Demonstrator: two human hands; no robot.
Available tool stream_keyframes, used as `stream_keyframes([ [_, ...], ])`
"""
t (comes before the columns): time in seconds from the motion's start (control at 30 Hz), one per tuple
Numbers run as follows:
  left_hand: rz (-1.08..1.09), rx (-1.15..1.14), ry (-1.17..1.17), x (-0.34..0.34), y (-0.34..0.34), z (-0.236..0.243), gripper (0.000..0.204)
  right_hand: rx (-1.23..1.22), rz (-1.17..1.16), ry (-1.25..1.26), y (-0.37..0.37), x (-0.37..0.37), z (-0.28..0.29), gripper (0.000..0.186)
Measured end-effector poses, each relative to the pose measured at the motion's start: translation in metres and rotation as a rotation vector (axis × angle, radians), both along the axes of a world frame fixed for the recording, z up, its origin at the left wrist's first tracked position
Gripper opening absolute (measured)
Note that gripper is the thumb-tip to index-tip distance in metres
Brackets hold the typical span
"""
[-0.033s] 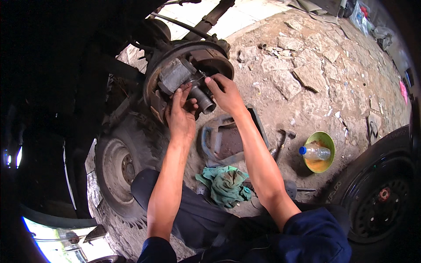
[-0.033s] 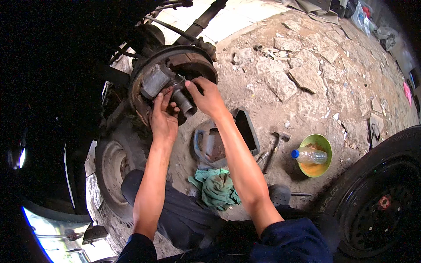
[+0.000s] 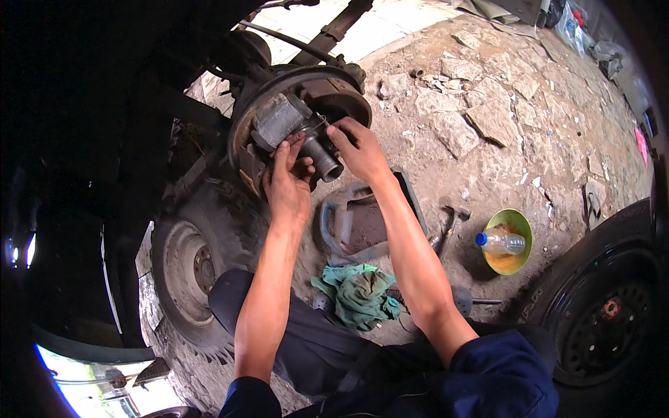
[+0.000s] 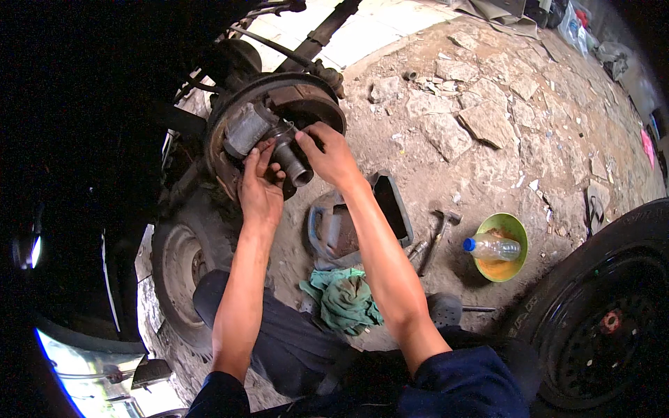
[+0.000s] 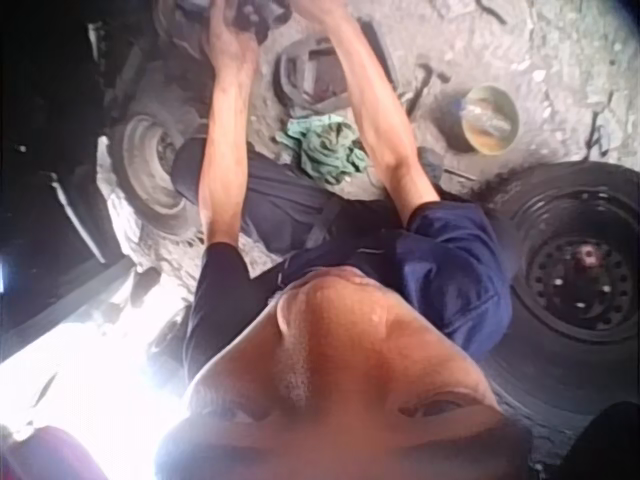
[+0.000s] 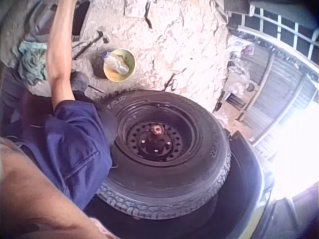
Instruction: The person installs brake shoes onto a wheel hub assembly by hand, using a hammer and a screwdriver to position components and attach springs.
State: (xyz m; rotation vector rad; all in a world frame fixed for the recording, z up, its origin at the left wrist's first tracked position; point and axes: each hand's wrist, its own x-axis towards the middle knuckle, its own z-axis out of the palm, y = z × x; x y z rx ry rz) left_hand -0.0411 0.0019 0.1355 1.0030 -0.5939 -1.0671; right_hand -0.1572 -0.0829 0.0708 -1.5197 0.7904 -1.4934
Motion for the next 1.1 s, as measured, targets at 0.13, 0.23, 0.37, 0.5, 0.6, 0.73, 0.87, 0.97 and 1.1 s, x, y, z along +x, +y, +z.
stream_keyframes([
  [0.13, -0.019, -0.012, -0.011, 0.005, 0.002, -0.001, 0.031, -0.069, -0.015, 0.019, 0.004, -0.002, 0.007, 0.025],
  [0.23, -0.025, 0.007, -0.007, 0.006, 0.003, 0.001, 0.032, 0.026, -0.048, 0.07, 0.014, -0.001, 0.018, 0.023],
  [0.37, -0.022, 0.025, -0.039, -0.002, 0.004, 0.006, 0.033, -0.04, -0.149, 0.032, 0.013, -0.001, 0.013, 0.02],
  [0.5, 0.006, 0.065, -0.096, -0.01, 0.011, 0.015, 0.034, -0.091, -0.21, 0.02, 0.012, 0.003, 0.01, 0.018],
  [0.6, -0.117, 0.283, -0.413, -0.012, 0.028, 0.031, 0.037, -0.102, -0.237, 0.01, 0.012, 0.005, 0.007, 0.017],
  [0.73, 0.062, -0.026, -1.406, -0.027, 0.05, 0.062, 0.023, -0.128, -0.246, -0.03, 0.009, 0.006, 0.005, 0.017],
  [0.87, 0.047, -0.577, -2.291, -0.025, -0.006, 0.126, 0.04, -0.243, -0.385, 0.032, 0.002, 0.007, -0.003, 0.017],
  [0.97, -0.196, -0.594, -2.486, -0.013, -0.04, 0.147, 0.053, -0.315, -0.507, 0.087, -0.001, 0.015, -0.002, 0.017],
  [1.1, -0.477, -0.444, -2.61, -0.009, -0.055, 0.148, 0.057, -0.334, -0.565, 0.128, 0.0, 0.015, -0.006, 0.018],
])
